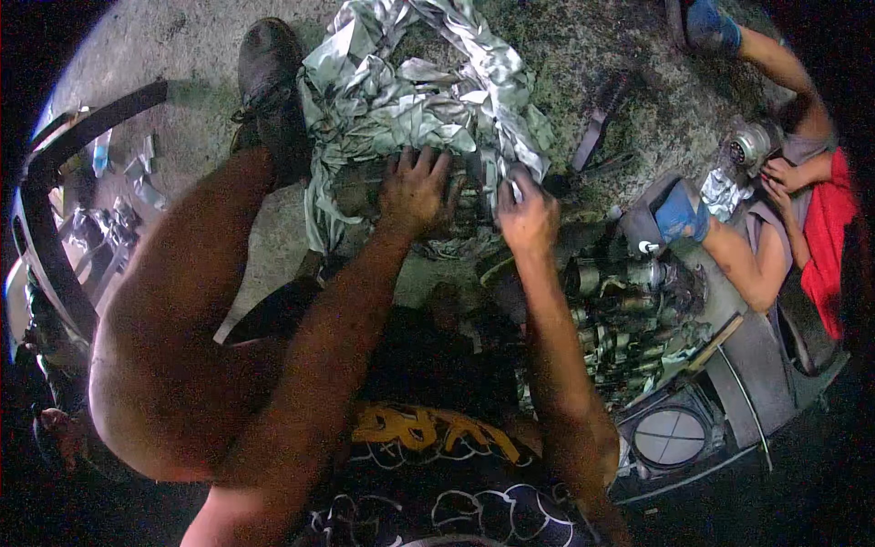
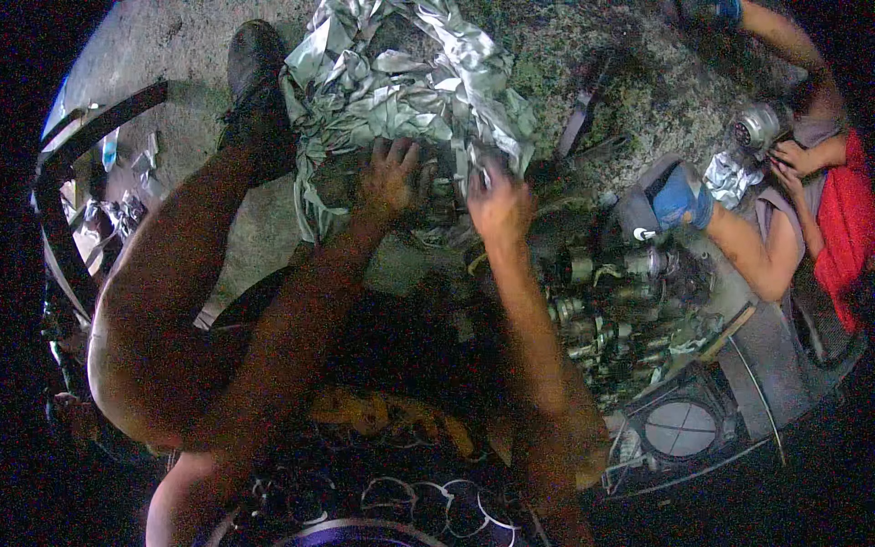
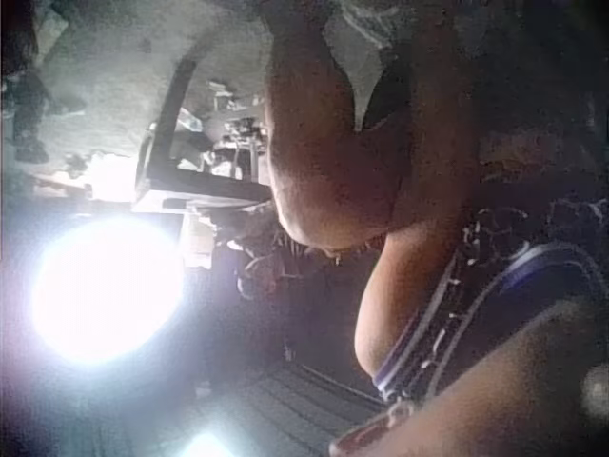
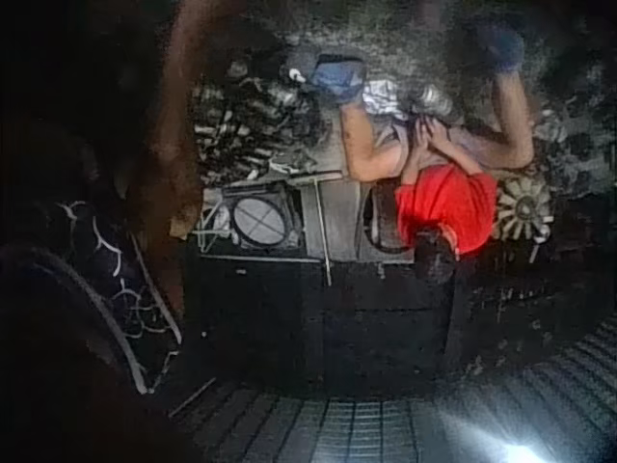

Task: The person wipes an automotive starter motor with a cloth and scrubs it with a brush.

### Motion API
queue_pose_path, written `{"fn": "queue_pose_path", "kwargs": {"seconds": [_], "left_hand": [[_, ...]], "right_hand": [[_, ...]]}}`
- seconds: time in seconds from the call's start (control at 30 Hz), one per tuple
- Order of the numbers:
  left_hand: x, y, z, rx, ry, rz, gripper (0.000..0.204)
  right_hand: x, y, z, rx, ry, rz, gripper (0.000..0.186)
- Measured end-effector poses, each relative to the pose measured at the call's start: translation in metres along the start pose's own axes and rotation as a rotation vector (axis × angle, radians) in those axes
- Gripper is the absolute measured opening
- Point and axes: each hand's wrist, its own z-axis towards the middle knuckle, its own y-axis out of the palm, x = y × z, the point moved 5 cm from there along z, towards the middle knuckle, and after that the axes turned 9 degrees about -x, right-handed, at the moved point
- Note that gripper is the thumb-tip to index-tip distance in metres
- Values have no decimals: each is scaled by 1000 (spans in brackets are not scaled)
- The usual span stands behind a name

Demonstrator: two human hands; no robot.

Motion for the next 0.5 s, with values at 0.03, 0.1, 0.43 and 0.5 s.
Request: {"fn": "queue_pose_path", "kwargs": {"seconds": [0.03, 0.1, 0.43, 0.5], "left_hand": [[0, -2, 1, 33, 3, -53, 54], [6, -17, -14, 5, 3, -119, 51], [12, -32, -2, 34, 51, -98, 47], [10, -26, 1, 48, 58, -101, 48]], "right_hand": [[2, 2, 2, -16, -23, -12, 29], [-16, -12, 0, -90, 6, 60, 23], [16, 17, 104, -473, 205, -386, 26], [36, 0, 97, -415, 82, -303, 28]]}}
